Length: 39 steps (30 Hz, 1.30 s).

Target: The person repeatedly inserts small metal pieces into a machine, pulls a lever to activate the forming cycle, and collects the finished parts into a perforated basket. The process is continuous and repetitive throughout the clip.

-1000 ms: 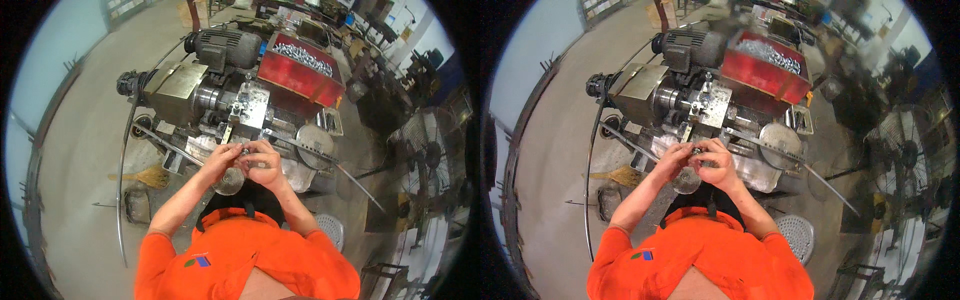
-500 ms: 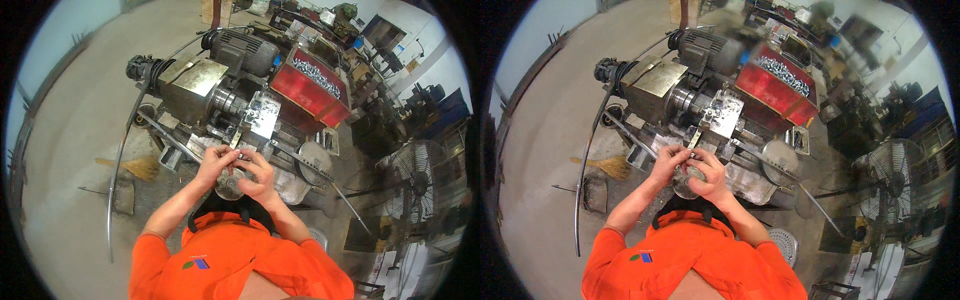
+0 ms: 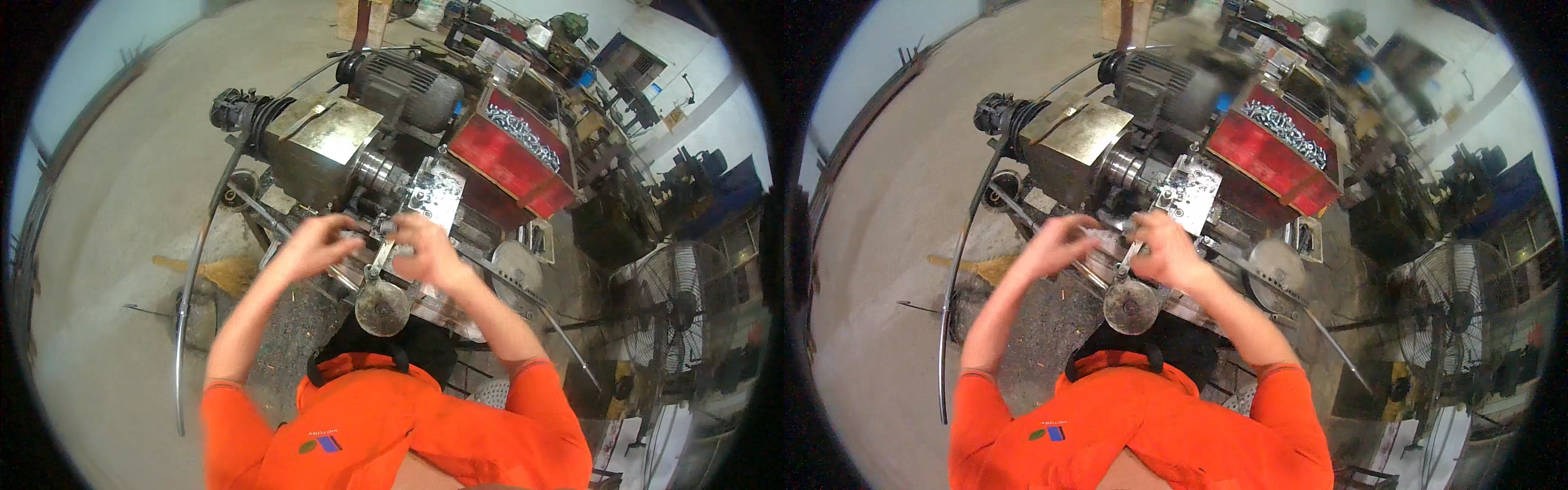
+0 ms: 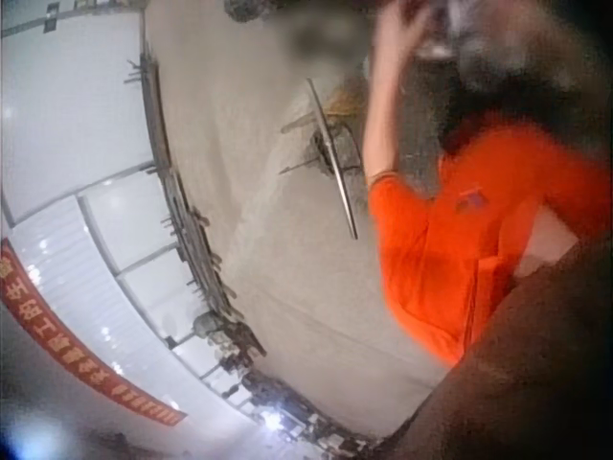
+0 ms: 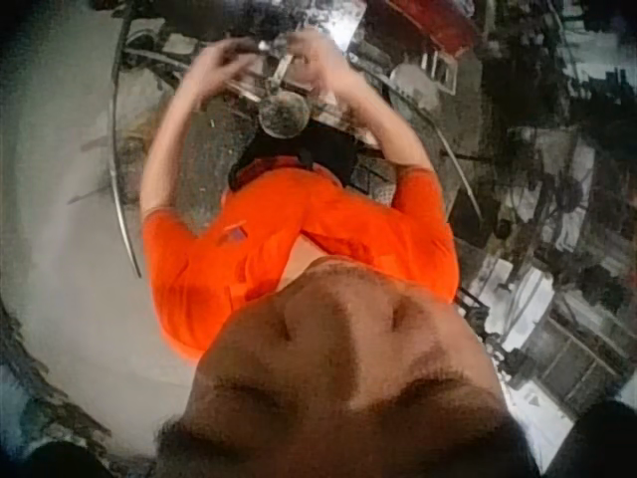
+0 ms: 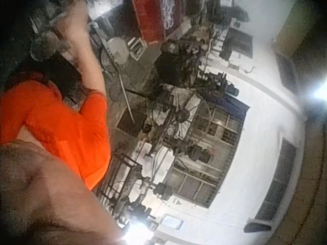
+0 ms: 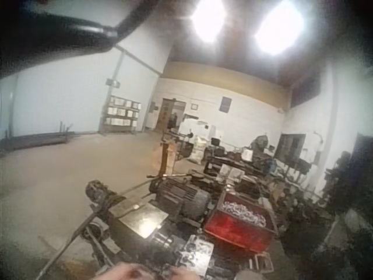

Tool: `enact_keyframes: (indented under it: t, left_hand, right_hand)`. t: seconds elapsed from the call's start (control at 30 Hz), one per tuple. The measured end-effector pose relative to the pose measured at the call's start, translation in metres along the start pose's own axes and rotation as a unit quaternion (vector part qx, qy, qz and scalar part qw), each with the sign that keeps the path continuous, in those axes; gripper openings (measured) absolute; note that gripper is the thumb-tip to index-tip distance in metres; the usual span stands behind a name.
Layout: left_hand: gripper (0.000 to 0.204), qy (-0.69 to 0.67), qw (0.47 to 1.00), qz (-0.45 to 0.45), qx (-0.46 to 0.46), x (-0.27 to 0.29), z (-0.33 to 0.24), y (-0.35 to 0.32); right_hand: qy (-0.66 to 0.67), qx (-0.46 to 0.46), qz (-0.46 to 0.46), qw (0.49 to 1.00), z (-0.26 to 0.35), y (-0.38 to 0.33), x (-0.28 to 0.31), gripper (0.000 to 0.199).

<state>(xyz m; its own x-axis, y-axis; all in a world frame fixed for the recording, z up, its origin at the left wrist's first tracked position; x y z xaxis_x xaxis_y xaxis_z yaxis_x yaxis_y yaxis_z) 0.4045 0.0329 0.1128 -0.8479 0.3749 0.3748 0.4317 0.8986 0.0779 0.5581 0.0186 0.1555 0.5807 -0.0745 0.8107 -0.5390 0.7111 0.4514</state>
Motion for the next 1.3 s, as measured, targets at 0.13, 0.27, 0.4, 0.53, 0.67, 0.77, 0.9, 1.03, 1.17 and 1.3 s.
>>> enact_keyframes:
  t: [0.13,0.27,0.4,0.53,0.67,0.77,0.9,1.03,1.17,1.3]
  left_hand:
    - [0.039,0.153,0.974,-0.164,0.034,0.102,0.012,-0.037]
    - [0.036,0.398,0.876,-0.247,0.114,0.185,0.036,-0.115]
    - [0.038,0.474,0.809,-0.257,0.235,0.212,0.078,-0.21]
    - [0.038,0.352,0.844,-0.225,0.337,0.185,0.105,-0.245]
    - [0.029,0.428,0.811,-0.216,0.335,0.164,0.141,-0.244]
    - [0.014,0.526,0.76,-0.191,0.331,0.183,0.145,-0.236]
    - [0.004,0.686,0.665,-0.195,0.225,0.328,0.22,-0.274]
    - [0.008,0.704,0.662,-0.162,0.2,0.355,0.208,-0.227]
    - [0.021,0.638,0.679,-0.221,0.287,0.363,0.216,-0.227]
    - [0.03,0.437,0.729,-0.516,-0.102,0.275,0.2,-0.191]
  right_hand:
    - [-0.178,-0.118,0.084,0.973,-0.083,0.059,-0.02,0.028]
    - [-0.121,-0.238,0.137,0.954,-0.131,0.079,-0.05,0.023]
    - [-0.08,-0.236,0.149,0.957,-0.139,0.085,-0.063,0.025]
    - [-0.054,-0.241,0.162,0.955,-0.136,0.093,-0.061,0.024]
    - [-0.061,-0.2,0.149,0.967,-0.129,0.092,-0.06,0.023]
    - [-0.04,-0.186,0.153,0.97,-0.128,0.088,-0.06,0.024]
    - [-0.03,-0.183,0.136,0.973,-0.123,0.096,-0.058,0.024]
    - [-0.043,-0.219,0.127,0.966,-0.132,0.085,-0.05,0.022]
    - [-0.075,-0.17,0.09,0.979,-0.127,0.084,-0.05,0.023]
    - [-0.032,-0.067,-0.031,0.997,-0.085,0.059,-0.005,0.028]
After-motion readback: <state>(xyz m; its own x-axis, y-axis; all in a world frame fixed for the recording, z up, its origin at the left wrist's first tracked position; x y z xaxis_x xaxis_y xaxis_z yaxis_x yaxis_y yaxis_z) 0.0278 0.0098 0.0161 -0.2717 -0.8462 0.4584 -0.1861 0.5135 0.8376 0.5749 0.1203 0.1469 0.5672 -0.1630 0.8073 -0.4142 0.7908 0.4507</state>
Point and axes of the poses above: each hand's wrist, its own y-axis towards the middle knuckle, its own x-axis out of the back of the hand, z = x × y, the point moved 8 cm from there along y, towards the middle knuckle, and after that the axes turned 5 degrees about -x, right-handed, at the moved point
